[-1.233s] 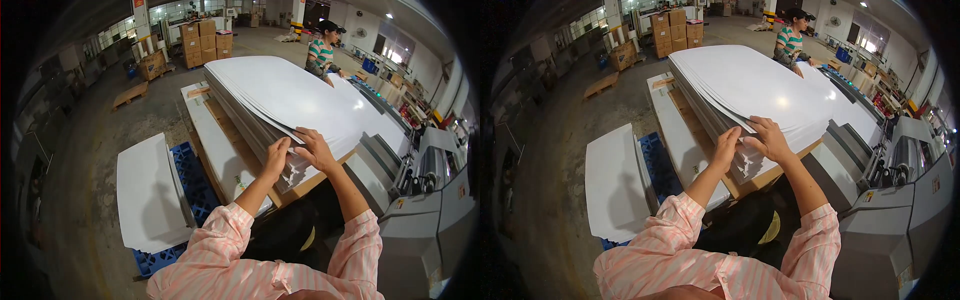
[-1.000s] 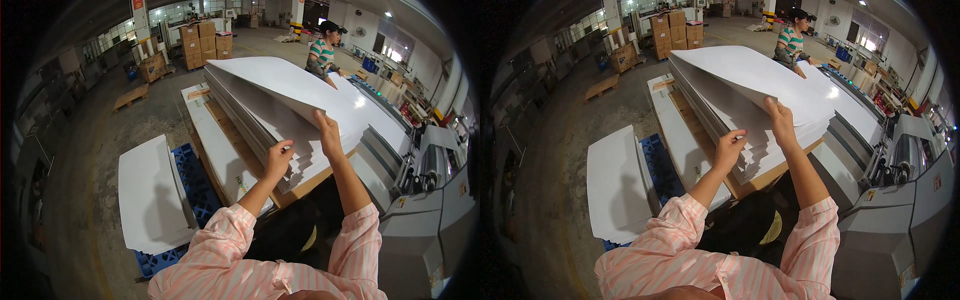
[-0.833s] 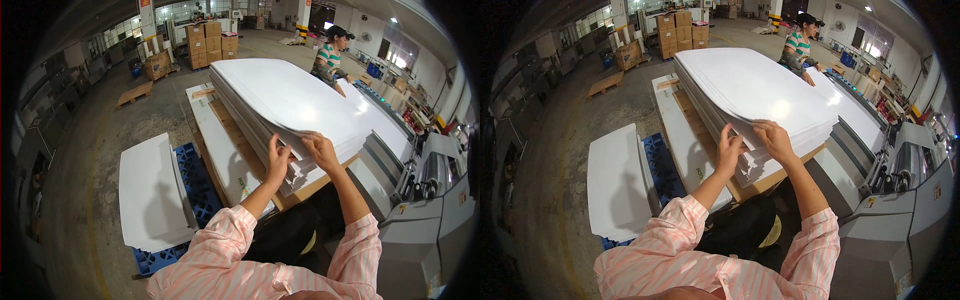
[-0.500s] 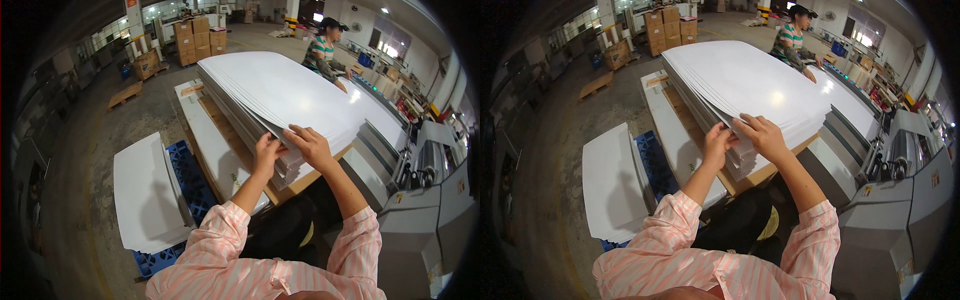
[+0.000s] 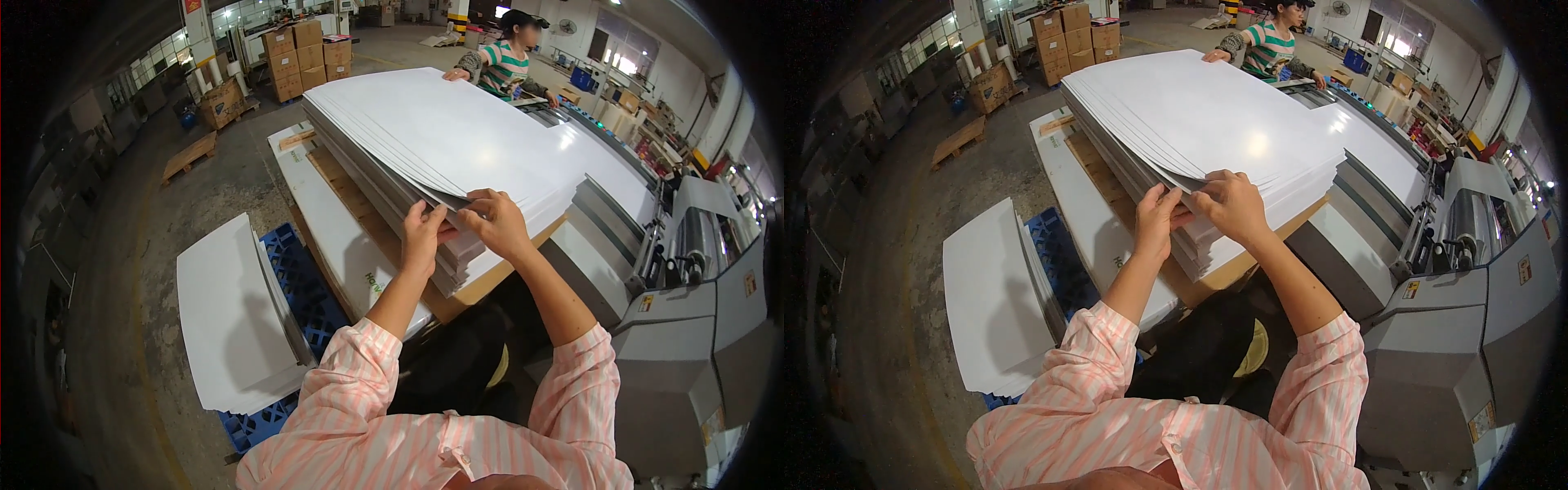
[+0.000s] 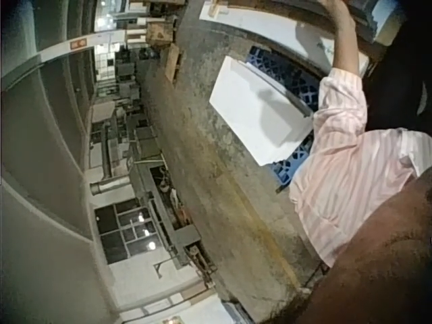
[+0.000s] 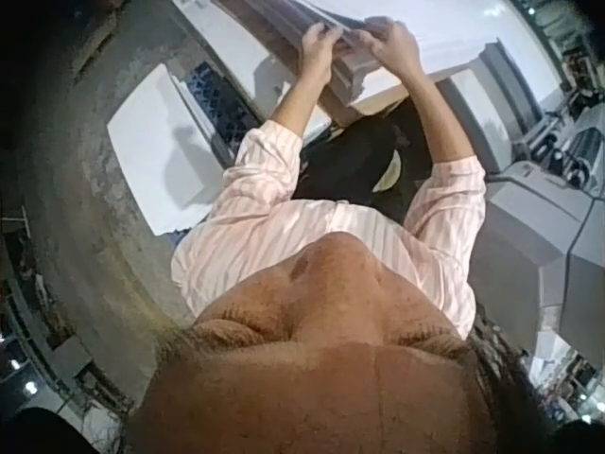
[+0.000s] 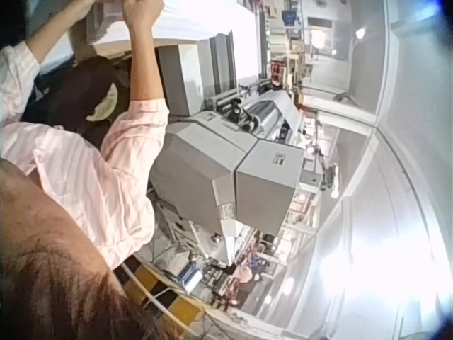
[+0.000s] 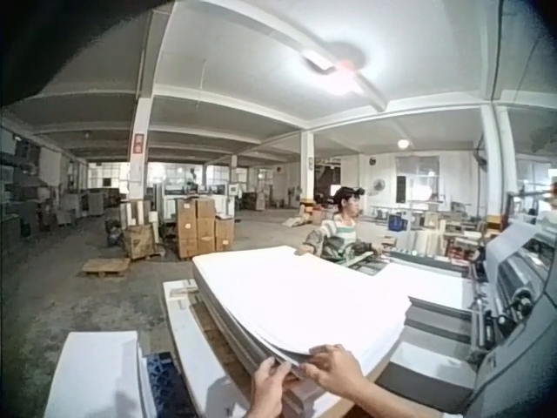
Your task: Counting or flipping through a stack of large white cardboard sheets.
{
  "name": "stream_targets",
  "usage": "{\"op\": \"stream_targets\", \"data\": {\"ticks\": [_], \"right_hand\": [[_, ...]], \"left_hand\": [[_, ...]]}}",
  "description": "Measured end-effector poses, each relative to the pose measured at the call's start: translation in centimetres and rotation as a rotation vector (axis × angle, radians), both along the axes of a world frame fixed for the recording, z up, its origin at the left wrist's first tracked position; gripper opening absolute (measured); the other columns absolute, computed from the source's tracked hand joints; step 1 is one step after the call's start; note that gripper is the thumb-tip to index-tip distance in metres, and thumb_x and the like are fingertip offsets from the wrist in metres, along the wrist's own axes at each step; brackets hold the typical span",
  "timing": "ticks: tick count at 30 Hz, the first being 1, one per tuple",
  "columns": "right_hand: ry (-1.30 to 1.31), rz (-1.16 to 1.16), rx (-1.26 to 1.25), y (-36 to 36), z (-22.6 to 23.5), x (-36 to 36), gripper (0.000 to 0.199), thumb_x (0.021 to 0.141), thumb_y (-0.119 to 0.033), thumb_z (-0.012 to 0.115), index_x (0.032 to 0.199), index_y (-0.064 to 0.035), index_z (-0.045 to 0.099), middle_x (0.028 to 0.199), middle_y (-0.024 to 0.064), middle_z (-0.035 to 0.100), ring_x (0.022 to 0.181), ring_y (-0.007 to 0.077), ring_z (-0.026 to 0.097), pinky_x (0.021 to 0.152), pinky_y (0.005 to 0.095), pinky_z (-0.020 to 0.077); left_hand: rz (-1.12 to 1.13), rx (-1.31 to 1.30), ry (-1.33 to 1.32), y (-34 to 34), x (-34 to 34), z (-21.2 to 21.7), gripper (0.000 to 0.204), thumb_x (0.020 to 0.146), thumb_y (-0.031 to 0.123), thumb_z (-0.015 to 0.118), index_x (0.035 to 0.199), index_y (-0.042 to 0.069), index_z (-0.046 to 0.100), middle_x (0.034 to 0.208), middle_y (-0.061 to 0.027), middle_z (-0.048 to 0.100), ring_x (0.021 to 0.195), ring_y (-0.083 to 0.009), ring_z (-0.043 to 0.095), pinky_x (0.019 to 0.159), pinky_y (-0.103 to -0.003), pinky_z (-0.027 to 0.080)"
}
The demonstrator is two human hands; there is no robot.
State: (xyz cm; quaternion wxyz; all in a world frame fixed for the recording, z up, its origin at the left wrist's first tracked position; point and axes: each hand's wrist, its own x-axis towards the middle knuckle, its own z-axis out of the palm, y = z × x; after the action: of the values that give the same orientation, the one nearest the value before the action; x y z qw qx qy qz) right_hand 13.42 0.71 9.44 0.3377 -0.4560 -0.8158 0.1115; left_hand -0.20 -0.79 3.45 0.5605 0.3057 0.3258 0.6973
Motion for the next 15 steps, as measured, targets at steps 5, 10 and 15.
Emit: {"op": "stream_targets", "data": {"ticks": [5, 10, 15], "right_hand": [[-0.246, -0.158, 0.457, 0.4, 0.9, -0.4, 0.022, 0.073, -0.025, 0.062, 0.076, -0.0043, 0.068, 0.101, 0.0063, 0.061, 0.090, 0.0240, 0.054, 0.072, 0.0355, 0.0440], [-0.201, 0.100, 0.744, 2.0, 0.6, 1.3, 0.016, 0.069, -0.014, 0.068, 0.083, -0.0079, 0.064, 0.100, 0.0048, 0.059, 0.092, 0.0223, 0.052, 0.072, 0.0340, 0.0426], [-0.124, 0.079, 0.669, 2.4, -0.4, 1.4, 0.014, 0.074, -0.016, 0.065, 0.086, -0.0074, 0.065, 0.100, 0.0087, 0.059, 0.087, 0.0273, 0.054, 0.072, 0.0361, 0.0441]], "left_hand": [[-0.058, 0.104, -0.068, 0.0, -0.5, -0.7, 0.046, 0.084, 0.010, 0.051, 0.123, -0.007, 0.033, 0.093, -0.0123, 0.056, 0.078, -0.0206, 0.060, 0.066, -0.032, 0.053], [0.008, -0.008, -0.042, 0.3, -0.4, -0.1, 0.056, 0.082, 0.009, 0.053, 0.129, -0.005, 0.025, 0.091, -0.0146, 0.056, 0.078, -0.0242, 0.061, 0.064, -0.033, 0.053], [0.105, -0.031, 0.076, -0.5, 0.7, 1.4, 0.053, 0.083, 0.008, 0.050, 0.125, -0.004, 0.020, 0.097, -0.0145, 0.051, 0.073, -0.0203, 0.058, 0.064, -0.034, 0.053]]}}
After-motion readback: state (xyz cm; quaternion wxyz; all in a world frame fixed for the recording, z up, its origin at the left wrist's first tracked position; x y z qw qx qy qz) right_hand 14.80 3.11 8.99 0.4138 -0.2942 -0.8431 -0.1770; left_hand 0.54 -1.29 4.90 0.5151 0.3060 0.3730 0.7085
